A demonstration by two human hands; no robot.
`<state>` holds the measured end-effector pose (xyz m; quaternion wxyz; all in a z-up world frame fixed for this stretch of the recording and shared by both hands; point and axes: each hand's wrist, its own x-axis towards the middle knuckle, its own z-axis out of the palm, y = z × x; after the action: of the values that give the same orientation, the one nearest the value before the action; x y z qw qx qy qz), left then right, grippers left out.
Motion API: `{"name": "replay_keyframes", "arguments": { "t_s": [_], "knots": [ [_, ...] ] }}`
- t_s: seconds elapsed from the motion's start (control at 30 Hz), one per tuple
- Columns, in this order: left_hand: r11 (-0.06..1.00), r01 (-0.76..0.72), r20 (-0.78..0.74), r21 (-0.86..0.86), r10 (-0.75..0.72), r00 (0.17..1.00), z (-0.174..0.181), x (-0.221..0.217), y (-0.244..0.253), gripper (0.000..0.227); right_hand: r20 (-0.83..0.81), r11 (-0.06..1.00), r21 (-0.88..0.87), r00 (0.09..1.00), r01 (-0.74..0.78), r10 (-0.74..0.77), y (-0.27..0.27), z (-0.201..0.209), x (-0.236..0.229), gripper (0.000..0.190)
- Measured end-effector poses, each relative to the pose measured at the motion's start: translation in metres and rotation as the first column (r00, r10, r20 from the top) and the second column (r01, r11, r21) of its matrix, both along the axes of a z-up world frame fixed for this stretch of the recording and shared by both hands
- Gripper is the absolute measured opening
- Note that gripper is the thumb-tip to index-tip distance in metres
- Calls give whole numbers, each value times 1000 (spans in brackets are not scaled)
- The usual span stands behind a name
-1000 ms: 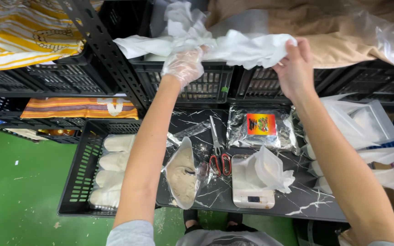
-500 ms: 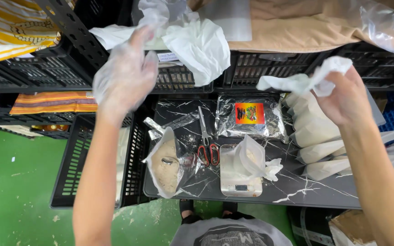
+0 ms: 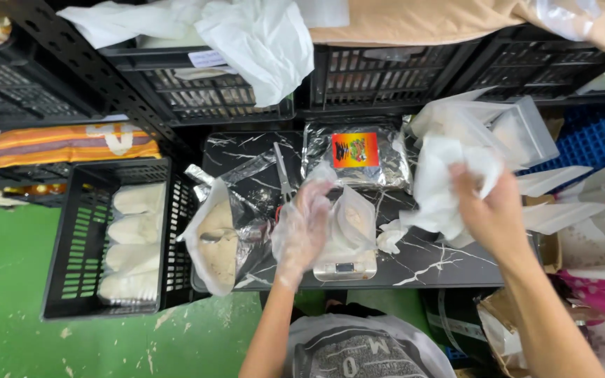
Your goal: The person scoops a white powder from a large bag into small plastic bags using a metal scoop, places each filled bag on a digital scale to check weight, and adjusts the contents as needed. The person then folds the top of each bag and sets it aside.
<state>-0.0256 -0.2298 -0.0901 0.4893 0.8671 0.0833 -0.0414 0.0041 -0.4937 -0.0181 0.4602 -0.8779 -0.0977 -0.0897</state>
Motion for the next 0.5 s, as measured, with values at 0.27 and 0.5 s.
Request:
{"name": "replay_keyframes", "arguments": {
  "t_s": [0.27, 0.5],
  "knots": [
    [811, 123, 125, -571, -62, 990, -63, 31, -11, 41, -409, 851, 525, 875, -7, 259, -14, -60, -16, 82],
    [660, 9, 65, -751, 60, 996, -86, 32, 6, 43, -117, 986, -115, 984, 122, -136, -12, -100, 16, 19]
  ]
}}
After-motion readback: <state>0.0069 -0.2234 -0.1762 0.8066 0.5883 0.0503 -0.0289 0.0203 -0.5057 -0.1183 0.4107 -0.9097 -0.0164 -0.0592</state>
